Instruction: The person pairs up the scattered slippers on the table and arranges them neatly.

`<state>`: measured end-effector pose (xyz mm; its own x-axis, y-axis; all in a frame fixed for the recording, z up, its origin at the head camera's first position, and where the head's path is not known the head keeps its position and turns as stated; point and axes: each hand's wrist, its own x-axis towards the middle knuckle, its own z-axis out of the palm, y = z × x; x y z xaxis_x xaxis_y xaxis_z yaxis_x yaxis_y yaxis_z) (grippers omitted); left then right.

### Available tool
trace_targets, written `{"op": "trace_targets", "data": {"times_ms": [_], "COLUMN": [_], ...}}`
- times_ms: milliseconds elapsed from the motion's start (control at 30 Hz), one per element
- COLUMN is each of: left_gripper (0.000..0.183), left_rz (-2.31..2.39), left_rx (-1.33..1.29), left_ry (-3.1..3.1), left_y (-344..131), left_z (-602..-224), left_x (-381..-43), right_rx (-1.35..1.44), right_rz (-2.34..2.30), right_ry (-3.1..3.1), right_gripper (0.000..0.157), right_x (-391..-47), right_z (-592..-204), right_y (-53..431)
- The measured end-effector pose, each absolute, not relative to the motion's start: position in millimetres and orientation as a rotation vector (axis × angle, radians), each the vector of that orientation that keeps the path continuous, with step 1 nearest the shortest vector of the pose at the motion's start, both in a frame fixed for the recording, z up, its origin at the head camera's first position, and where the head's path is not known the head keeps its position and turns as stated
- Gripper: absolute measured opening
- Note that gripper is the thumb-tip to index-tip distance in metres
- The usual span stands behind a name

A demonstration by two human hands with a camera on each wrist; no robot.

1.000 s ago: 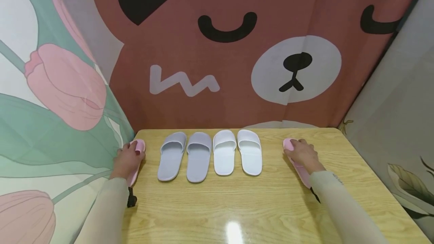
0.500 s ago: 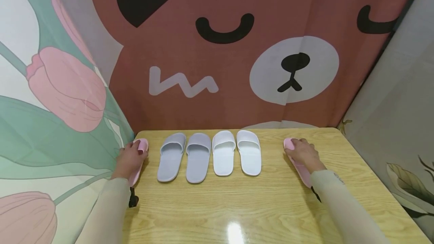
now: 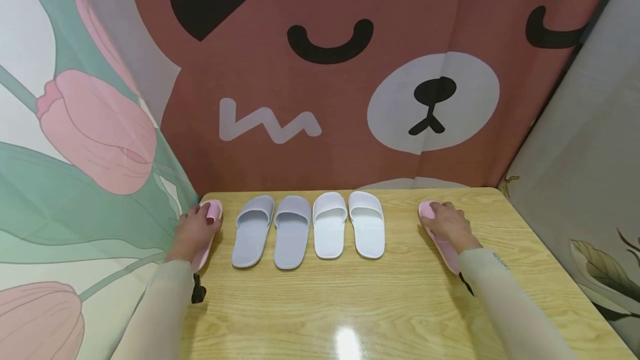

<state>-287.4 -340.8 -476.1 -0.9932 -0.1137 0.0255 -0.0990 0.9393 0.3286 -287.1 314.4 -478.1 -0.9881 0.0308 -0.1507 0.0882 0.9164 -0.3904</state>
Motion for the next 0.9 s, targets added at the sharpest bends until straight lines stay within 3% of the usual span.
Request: {"op": "trace_targets", "data": {"times_ms": [900], "left_gripper": [0.076], "left_rz": [-0.446], "left_rx": [0.075], "left_ry": [-3.015], "left_y": [-317.8], "left_z": [-459.2], "left_x": [-280.8], "right_rx": [0.112], "right_rz": [-0.597], "right_ry": [2.942], "right_gripper": [0.082], "right_x": [-285.3], "right_z": [-470.3], "right_y": [321.4]}}
